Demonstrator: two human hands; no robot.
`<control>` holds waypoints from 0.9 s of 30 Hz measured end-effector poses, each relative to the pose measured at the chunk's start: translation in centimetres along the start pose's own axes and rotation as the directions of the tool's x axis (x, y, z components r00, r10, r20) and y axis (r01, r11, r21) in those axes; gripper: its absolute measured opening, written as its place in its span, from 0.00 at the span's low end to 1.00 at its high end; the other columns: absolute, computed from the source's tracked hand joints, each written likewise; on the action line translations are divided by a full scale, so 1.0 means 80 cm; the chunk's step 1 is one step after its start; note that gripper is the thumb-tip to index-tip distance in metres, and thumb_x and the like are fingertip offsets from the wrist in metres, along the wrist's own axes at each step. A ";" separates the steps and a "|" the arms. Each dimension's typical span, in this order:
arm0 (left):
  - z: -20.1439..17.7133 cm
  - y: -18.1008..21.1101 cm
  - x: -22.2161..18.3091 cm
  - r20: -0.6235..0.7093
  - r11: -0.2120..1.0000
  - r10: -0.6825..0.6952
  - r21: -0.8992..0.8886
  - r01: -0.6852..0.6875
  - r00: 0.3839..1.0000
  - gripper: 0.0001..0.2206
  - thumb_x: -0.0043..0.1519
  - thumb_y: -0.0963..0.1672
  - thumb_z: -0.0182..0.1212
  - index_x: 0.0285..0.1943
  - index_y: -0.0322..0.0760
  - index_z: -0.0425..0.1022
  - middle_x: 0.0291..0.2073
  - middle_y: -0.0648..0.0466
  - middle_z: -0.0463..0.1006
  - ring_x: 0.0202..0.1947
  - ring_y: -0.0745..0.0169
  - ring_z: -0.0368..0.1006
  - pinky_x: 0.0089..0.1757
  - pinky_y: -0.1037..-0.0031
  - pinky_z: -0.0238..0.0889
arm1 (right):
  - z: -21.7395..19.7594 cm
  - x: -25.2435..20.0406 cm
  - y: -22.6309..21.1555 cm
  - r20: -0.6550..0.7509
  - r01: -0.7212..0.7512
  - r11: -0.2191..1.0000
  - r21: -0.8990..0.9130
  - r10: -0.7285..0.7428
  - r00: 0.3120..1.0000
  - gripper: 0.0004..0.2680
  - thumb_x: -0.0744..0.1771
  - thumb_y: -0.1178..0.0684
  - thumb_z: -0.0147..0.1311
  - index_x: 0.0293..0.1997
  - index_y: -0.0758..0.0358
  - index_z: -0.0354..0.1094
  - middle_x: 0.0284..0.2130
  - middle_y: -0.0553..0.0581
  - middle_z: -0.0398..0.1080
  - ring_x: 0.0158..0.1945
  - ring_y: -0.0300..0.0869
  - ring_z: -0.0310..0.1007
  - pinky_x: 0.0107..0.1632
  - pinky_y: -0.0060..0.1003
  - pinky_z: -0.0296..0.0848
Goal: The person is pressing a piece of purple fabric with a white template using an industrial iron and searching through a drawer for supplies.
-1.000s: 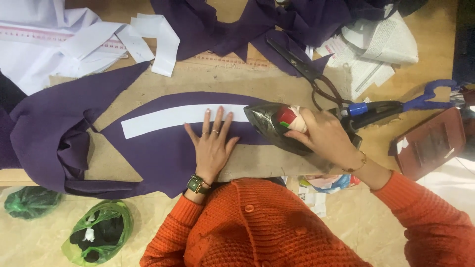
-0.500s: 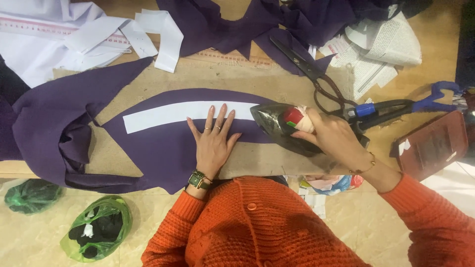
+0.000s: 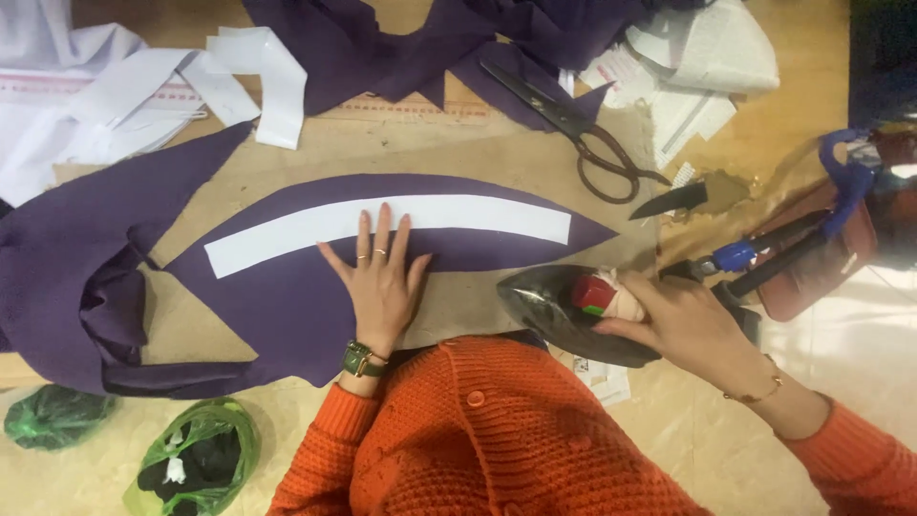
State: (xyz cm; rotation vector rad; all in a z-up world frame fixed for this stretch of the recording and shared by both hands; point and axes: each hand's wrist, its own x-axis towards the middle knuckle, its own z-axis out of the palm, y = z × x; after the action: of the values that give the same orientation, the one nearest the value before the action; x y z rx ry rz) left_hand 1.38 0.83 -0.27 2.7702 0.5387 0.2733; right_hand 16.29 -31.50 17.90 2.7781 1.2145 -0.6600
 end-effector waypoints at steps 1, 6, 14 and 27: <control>0.001 -0.004 -0.002 0.001 1.000 0.008 -0.004 -0.008 1.000 0.26 0.71 0.59 0.42 0.76 0.54 0.62 0.79 0.59 0.51 0.78 0.53 0.38 0.62 0.26 0.13 | 0.001 0.002 -0.003 -0.001 -0.009 1.000 0.001 0.009 1.000 0.20 0.63 0.30 0.56 0.50 0.50 0.64 0.21 0.59 0.78 0.32 0.49 0.83 0.39 0.42 0.79; -0.018 -0.028 -0.007 -0.066 1.000 -0.010 0.023 0.012 0.998 0.24 0.71 0.57 0.47 0.74 0.50 0.66 0.76 0.53 0.60 0.76 0.48 0.47 0.61 0.23 0.18 | -0.003 0.023 -0.030 -0.043 0.046 0.999 0.004 -0.046 0.998 0.22 0.62 0.27 0.54 0.50 0.50 0.66 0.19 0.57 0.77 0.30 0.48 0.81 0.37 0.41 0.79; -0.030 -0.054 -0.016 -0.089 0.997 -0.078 -0.006 0.078 0.993 0.23 0.73 0.54 0.43 0.74 0.49 0.66 0.75 0.55 0.62 0.76 0.51 0.50 0.62 0.24 0.17 | -0.036 0.108 -0.112 -0.233 0.262 0.965 0.025 -0.249 0.940 0.22 0.64 0.29 0.53 0.54 0.55 0.65 0.23 0.61 0.77 0.29 0.53 0.80 0.35 0.46 0.78; -0.044 -0.050 -0.012 -0.024 0.975 -0.186 -0.131 0.181 0.982 0.22 0.72 0.53 0.43 0.74 0.47 0.62 0.73 0.58 0.65 0.75 0.59 0.51 0.65 0.31 0.10 | -0.005 0.206 -0.140 -0.303 0.313 0.949 -0.042 -0.310 0.901 0.20 0.65 0.33 0.57 0.52 0.57 0.65 0.26 0.60 0.78 0.32 0.51 0.81 0.39 0.42 0.77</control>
State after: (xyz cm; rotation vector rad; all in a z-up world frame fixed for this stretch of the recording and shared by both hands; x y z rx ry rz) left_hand -1.68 4.89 1.56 2.5744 0.7538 0.3041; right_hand 18.47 -12.25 13.21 2.7912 1.7434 -0.2436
